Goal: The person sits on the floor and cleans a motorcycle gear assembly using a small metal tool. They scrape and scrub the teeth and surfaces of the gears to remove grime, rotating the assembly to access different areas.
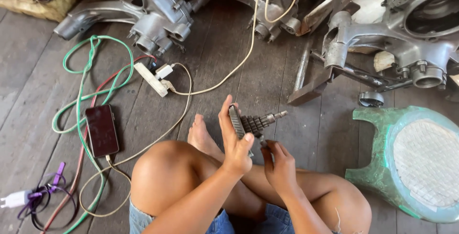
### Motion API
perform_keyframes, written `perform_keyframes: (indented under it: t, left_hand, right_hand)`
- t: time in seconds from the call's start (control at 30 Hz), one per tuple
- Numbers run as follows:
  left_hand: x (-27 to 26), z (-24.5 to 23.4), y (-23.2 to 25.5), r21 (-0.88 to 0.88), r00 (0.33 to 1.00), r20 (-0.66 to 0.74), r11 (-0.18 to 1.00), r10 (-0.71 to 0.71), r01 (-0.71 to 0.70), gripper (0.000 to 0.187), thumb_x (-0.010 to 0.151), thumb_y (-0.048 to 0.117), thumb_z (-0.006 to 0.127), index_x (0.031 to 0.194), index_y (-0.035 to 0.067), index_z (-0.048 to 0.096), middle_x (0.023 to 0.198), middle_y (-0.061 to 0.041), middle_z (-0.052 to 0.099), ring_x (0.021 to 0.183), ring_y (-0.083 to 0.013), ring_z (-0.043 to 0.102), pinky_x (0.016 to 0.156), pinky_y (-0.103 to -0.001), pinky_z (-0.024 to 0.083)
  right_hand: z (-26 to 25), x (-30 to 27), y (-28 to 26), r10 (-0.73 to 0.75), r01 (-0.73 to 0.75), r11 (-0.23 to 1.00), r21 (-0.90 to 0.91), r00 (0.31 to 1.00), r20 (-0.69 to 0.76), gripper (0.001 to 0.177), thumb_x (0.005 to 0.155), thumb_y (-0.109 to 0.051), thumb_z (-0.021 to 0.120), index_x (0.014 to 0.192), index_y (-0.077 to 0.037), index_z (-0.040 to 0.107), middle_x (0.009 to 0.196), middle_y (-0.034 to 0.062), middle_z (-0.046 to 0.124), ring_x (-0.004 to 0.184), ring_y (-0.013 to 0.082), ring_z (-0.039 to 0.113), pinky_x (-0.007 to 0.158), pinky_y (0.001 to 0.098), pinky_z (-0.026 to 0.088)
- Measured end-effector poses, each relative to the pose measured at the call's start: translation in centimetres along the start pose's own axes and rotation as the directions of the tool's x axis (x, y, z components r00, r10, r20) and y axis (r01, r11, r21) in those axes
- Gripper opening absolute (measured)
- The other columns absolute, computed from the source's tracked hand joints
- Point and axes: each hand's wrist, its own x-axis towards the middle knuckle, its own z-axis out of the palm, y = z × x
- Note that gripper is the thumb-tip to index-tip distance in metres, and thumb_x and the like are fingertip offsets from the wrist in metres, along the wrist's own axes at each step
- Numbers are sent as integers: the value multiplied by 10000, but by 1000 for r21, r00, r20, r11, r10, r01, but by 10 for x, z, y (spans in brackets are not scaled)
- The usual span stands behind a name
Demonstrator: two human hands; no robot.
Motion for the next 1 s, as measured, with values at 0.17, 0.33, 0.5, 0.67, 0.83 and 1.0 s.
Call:
perform_keyframes:
  t: [0.17,0.33,0.5,0.67,0.83,1.0]
  left_hand:
    - [10,-4,19,102,979,96,977,178,-188,922,960,637,440,1560,-28,218,1524,-263,286,1399,-411,325,1219,-578,241]
    - [9,-8,26,60,920,230,938,319,-340,847,921,554,542,1562,67,279,1505,-271,283,1417,-442,321,1182,-632,339]
    - [5,-8,20,111,919,239,931,313,-346,868,854,557,592,1540,92,334,1511,-250,286,1247,-393,421,1066,-526,412]
    - [5,-7,21,169,868,272,867,415,-468,844,794,513,634,1501,114,407,1488,-253,343,1304,-448,424,1123,-607,386]
    - [1,-8,18,123,826,295,838,481,-532,921,782,510,645,1573,163,325,1516,-224,333,1333,-429,429,1134,-613,410]
    - [2,-9,18,106,864,276,880,421,-463,947,811,505,636,1602,130,274,1534,-242,309,1362,-422,406,1139,-591,396]
  right_hand:
    - [-29,-1,-18,-134,134,991,-6,983,-124,239,823,62,675,1055,3,672,896,72,720,670,184,654,629,279,523]
    - [-57,10,-50,-200,166,968,-186,963,-182,513,821,115,692,1309,-42,675,750,49,630,540,152,495,526,302,430]
    - [-85,8,-62,-168,142,966,-214,980,-105,455,823,85,686,1254,-61,711,720,36,641,522,133,503,512,277,439]
    - [-118,13,-118,93,-155,806,-572,986,-136,328,918,-154,688,1221,-248,770,766,-96,693,493,145,586,448,306,410]
    - [-118,15,-111,72,-136,835,-533,988,-140,369,889,-63,706,1219,-215,775,736,-66,655,471,136,518,437,314,379]
    - [-113,6,-86,48,-66,926,-373,997,-57,311,866,-104,693,1158,-173,777,721,-38,687,486,140,535,457,286,405]
